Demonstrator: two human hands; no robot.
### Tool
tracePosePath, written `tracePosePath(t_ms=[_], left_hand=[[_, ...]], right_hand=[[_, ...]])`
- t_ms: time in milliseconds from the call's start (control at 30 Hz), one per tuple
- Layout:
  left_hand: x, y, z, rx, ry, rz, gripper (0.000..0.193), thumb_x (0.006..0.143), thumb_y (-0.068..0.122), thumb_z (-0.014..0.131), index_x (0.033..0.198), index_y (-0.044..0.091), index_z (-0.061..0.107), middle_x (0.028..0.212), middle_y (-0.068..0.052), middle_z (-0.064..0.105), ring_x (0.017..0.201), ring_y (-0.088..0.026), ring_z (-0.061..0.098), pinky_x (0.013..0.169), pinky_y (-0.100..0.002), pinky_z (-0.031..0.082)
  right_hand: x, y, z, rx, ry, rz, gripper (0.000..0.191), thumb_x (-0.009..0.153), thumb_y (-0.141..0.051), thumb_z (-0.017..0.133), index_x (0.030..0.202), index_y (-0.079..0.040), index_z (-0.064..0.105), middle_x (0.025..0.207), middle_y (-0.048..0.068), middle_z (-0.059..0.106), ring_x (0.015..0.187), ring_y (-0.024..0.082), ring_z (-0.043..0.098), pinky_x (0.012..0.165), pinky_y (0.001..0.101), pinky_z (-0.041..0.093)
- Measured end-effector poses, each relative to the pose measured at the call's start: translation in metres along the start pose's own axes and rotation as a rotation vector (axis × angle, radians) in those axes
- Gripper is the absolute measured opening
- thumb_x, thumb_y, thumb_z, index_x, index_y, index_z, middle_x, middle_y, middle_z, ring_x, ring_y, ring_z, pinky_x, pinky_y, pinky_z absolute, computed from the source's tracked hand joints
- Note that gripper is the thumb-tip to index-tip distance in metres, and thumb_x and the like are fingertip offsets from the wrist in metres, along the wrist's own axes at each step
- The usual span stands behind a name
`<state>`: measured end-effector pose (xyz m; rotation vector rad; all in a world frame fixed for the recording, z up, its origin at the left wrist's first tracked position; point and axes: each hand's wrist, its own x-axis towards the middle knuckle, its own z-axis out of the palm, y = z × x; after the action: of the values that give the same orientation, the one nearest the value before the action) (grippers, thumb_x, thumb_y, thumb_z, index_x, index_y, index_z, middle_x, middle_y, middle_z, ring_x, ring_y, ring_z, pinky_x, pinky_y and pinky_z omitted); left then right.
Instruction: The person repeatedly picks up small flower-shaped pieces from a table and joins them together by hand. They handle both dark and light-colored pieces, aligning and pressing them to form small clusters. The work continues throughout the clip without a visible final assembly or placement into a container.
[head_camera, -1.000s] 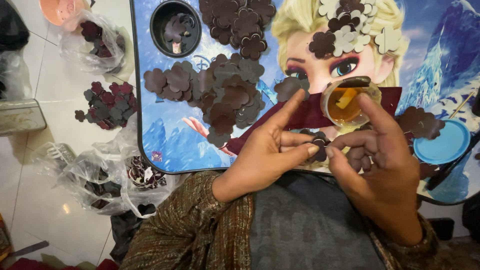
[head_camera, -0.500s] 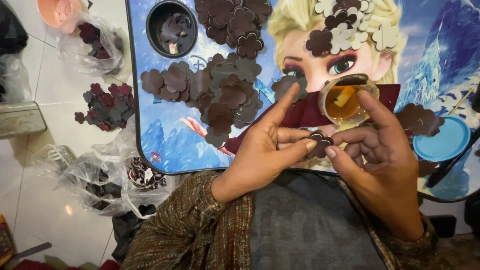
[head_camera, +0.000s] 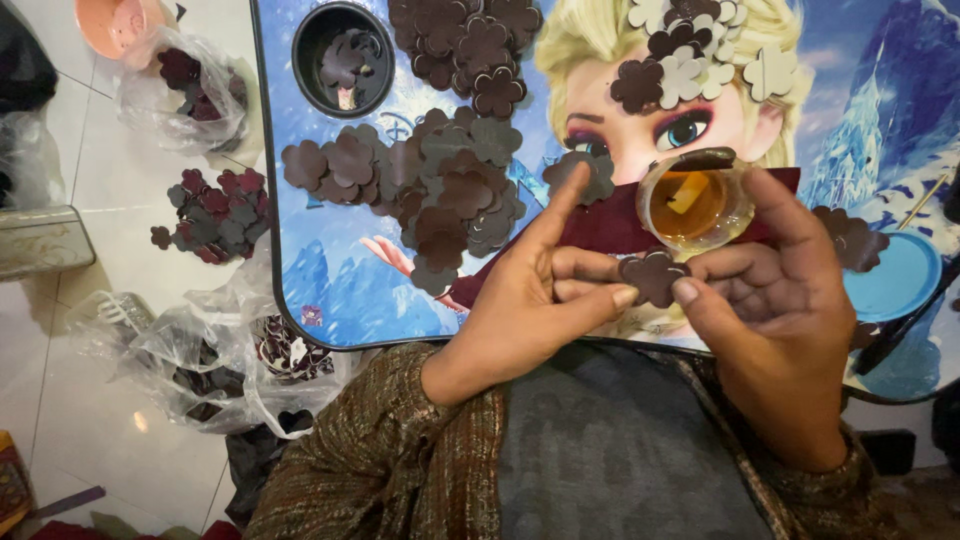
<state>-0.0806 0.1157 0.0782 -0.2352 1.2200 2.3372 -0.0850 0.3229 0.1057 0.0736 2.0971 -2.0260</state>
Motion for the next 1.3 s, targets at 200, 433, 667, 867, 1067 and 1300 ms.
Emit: tracePosePath(t_ms=[200,433,667,867,1067,1300], left_hand=[[0.0014,0.0033,0.0040,0.046,0.045,0.013,0.103,0.095,-0.003,0.068,0.172,0.018,0.003,0.103,-0.012,0.071,0.091,-0.012,0.072,0.078,-0.026,0.059],[0.0033,-0.0006,0.0028,0.006,0.050,0.012,0.101,0.097,-0.001,0.068,0.173,0.019,0.004,0.105,-0.012,0.071,0.090,-0.012,0.071,0.078,-0.026,0.059],[0.0037,-0.0039,0.0019,0.046,0.042,0.058,0.102,0.096,-0.003,0.070,0.174,0.015,0.007,0.105,-0.011,0.070,0.093,-0.010,0.069,0.082,-0.024,0.057],[0.0039,-0.0029,0.0037,0.022,0.035,0.062,0.100,0.096,-0.001,0.070,0.173,0.014,0.008,0.106,-0.010,0.071,0.093,-0.009,0.070,0.079,-0.023,0.056],[0.0055,-0.0018,0.0047,0.078,0.059,0.067,0.100,0.095,0.000,0.073,0.173,0.013,0.011,0.101,-0.009,0.072,0.087,-0.008,0.069,0.073,-0.022,0.055],[0.0064,-0.0008,0.0039,0.104,0.071,0.057,0.099,0.094,0.001,0.073,0.172,0.012,0.013,0.096,-0.008,0.073,0.083,-0.006,0.069,0.072,-0.021,0.055]], right_hand=[[0.0010,0.0024,-0.0016,0.009,0.052,-0.004,0.080,0.097,0.012,0.064,0.168,0.000,0.031,0.104,0.012,0.068,0.103,0.012,0.068,0.091,0.0241,0.056],[0.0000,0.0049,-0.0045,0.048,0.048,0.044,0.079,0.098,0.009,0.064,0.169,-0.002,0.033,0.102,0.010,0.069,0.094,0.008,0.065,0.080,0.0198,0.051],[0.0015,0.0071,-0.0036,0.082,0.041,0.053,0.074,0.099,0.010,0.064,0.166,-0.001,0.034,0.098,0.009,0.068,0.084,0.006,0.062,0.075,0.0195,0.049],[0.0020,0.0046,-0.0013,0.040,-0.001,0.018,0.080,0.095,0.012,0.064,0.167,-0.001,0.031,0.105,0.010,0.068,0.100,0.013,0.069,0.089,0.0241,0.057],[0.0018,0.0063,-0.0013,0.053,0.014,0.028,0.080,0.097,0.011,0.064,0.169,-0.001,0.032,0.100,0.010,0.068,0.100,0.013,0.069,0.088,0.0239,0.056],[0.0027,0.0064,-0.0004,0.050,0.005,0.027,0.079,0.097,0.011,0.064,0.168,0.000,0.032,0.102,0.010,0.068,0.101,0.013,0.069,0.091,0.0245,0.056]])
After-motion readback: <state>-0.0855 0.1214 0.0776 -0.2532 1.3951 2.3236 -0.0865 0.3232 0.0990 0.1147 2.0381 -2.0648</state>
